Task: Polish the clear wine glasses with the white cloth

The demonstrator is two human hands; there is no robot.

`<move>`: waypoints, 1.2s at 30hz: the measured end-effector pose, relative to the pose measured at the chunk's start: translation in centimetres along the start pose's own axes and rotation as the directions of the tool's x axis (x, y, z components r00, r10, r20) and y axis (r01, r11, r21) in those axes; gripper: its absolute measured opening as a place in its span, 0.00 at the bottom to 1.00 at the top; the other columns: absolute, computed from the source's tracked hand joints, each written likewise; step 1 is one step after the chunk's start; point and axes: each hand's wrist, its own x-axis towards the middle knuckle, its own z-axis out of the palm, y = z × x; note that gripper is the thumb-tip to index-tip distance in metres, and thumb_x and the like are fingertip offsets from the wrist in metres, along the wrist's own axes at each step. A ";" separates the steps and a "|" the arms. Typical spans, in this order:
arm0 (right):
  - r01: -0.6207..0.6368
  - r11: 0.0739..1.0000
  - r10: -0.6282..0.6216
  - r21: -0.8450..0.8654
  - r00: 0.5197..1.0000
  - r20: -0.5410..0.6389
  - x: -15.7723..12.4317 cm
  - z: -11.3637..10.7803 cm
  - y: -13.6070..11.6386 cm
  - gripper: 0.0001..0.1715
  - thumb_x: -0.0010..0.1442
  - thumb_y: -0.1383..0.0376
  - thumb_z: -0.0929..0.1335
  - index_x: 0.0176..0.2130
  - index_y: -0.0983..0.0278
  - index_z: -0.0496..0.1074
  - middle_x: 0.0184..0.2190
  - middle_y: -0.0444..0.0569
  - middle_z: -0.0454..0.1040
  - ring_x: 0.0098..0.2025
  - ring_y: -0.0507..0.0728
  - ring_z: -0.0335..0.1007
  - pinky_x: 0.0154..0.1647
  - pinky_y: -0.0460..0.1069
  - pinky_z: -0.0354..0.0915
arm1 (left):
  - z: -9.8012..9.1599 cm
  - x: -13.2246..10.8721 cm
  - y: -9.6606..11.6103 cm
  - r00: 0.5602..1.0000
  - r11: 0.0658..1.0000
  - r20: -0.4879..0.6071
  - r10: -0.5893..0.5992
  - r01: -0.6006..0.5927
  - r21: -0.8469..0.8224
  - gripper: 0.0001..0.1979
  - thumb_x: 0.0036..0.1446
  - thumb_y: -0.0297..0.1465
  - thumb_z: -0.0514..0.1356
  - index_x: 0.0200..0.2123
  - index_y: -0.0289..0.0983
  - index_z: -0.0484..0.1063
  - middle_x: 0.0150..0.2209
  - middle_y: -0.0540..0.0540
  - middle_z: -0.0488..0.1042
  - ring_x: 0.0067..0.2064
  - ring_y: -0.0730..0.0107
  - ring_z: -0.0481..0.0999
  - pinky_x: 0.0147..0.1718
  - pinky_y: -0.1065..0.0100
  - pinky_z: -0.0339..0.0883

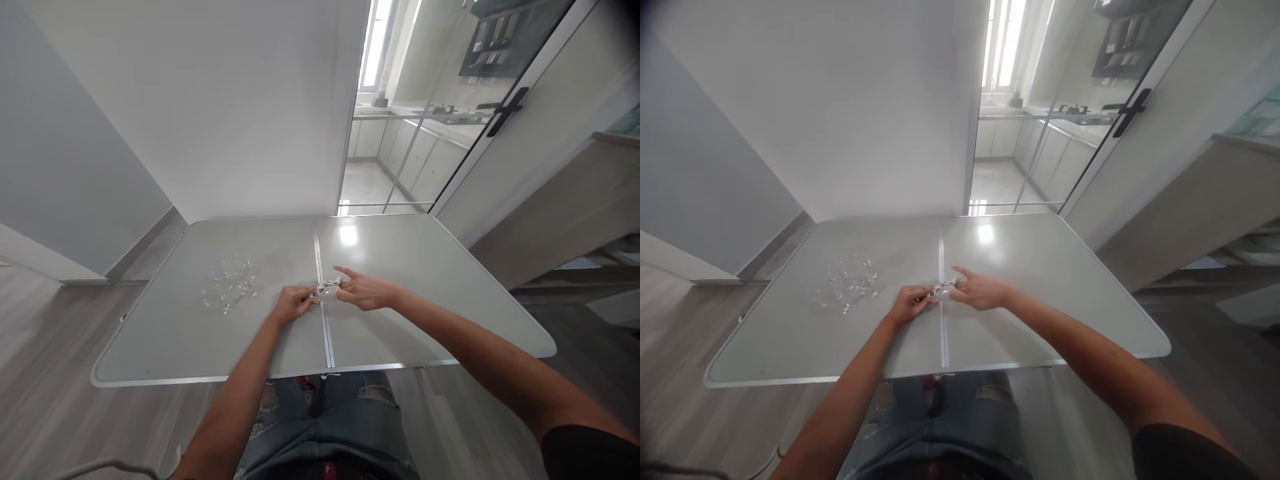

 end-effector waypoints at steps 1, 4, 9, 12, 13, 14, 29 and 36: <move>0.009 1.000 -0.009 0.026 1.000 -0.002 0.1 -0.1 -0.1 0.08 0.54 0.71 0.65 0.29 0.56 0.64 0.21 0.37 0.58 0.27 0.54 0.54 0.67 0.65 0.49 | 0.0 0.0 0.0 1.000 1.000 -0.001 0.005 -0.005 -0.009 0.17 0.64 0.38 0.56 0.48 0.39 0.79 0.35 0.43 0.83 0.32 0.69 0.79 0.35 0.68 0.69; -0.062 0.976 0.080 0.208 0.993 -0.082 0.6 0.9 -0.8 0.08 0.50 0.71 0.66 0.28 0.57 0.62 0.22 0.38 0.59 0.28 0.54 0.54 0.59 0.62 0.59 | 0.1 0.1 -0.2 0.999 0.999 -0.028 0.025 -0.024 0.041 0.16 0.64 0.39 0.57 0.48 0.39 0.79 0.33 0.44 0.82 0.31 0.70 0.77 0.34 0.69 0.68; -0.173 0.524 0.587 0.834 0.783 -0.207 1.4 3.3 -1.9 0.14 0.42 0.71 0.66 0.30 0.60 0.59 0.27 0.40 0.61 0.30 0.52 0.56 0.31 0.47 0.58 | 0.4 0.2 -0.7 0.969 0.961 -0.167 0.182 -0.139 0.239 0.17 0.65 0.42 0.58 0.47 0.37 0.78 0.25 0.47 0.77 0.26 0.72 0.73 0.30 0.70 0.63; -0.120 0.224 0.783 0.967 0.613 -0.105 1.9 3.8 -2.1 0.17 0.35 0.72 0.66 0.29 0.61 0.60 0.28 0.42 0.62 0.31 0.53 0.60 0.30 0.48 0.57 | 0.9 0.4 -0.5 0.926 0.888 -0.199 0.320 -0.221 0.403 0.16 0.66 0.40 0.59 0.48 0.35 0.78 0.24 0.47 0.76 0.24 0.71 0.72 0.29 0.69 0.61; -0.121 0.182 0.832 0.976 0.549 -0.087 2.1 4.0 -2.2 0.17 0.34 0.73 0.65 0.28 0.62 0.60 0.28 0.43 0.63 0.31 0.53 0.60 0.30 0.48 0.57 | 1.0 0.4 -0.4 0.917 0.865 -0.187 0.352 -0.243 0.440 0.16 0.66 0.40 0.59 0.48 0.35 0.77 0.24 0.47 0.76 0.24 0.71 0.71 0.29 0.68 0.61; -0.127 0.163 0.874 0.978 0.478 -0.083 2.2 4.2 -2.4 0.17 0.33 0.73 0.64 0.28 0.62 0.60 0.27 0.43 0.62 0.30 0.53 0.59 0.29 0.48 0.56 | 1.2 0.4 -0.3 0.913 0.850 -0.174 0.370 -0.258 0.458 0.16 0.66 0.40 0.59 0.49 0.35 0.77 0.24 0.47 0.76 0.24 0.70 0.71 0.28 0.68 0.60; 0.287 0.893 -0.245 -0.345 0.956 0.162 0.4 -1.9 -0.1 0.14 0.62 0.75 0.59 0.36 0.58 0.69 0.25 0.41 0.63 0.32 0.55 0.62 0.67 0.64 0.50 | 0.2 0.5 0.7 0.994 0.938 -0.100 -0.036 -0.001 -0.347 0.19 0.58 0.43 0.65 0.40 0.32 0.83 0.25 0.47 0.76 0.25 0.75 0.67 0.26 0.73 0.59; 0.215 0.958 -0.206 -0.192 0.977 0.062 1.2 -1.0 -0.4 0.12 0.58 0.75 0.61 0.31 0.59 0.66 0.22 0.38 0.57 0.28 0.53 0.55 0.63 0.62 0.53 | 0.1 0.7 0.5 0.996 0.937 -0.041 -0.074 0.055 -0.345 0.17 0.56 0.42 0.66 0.37 0.32 0.84 0.21 0.50 0.72 0.24 0.76 0.63 0.25 0.73 0.56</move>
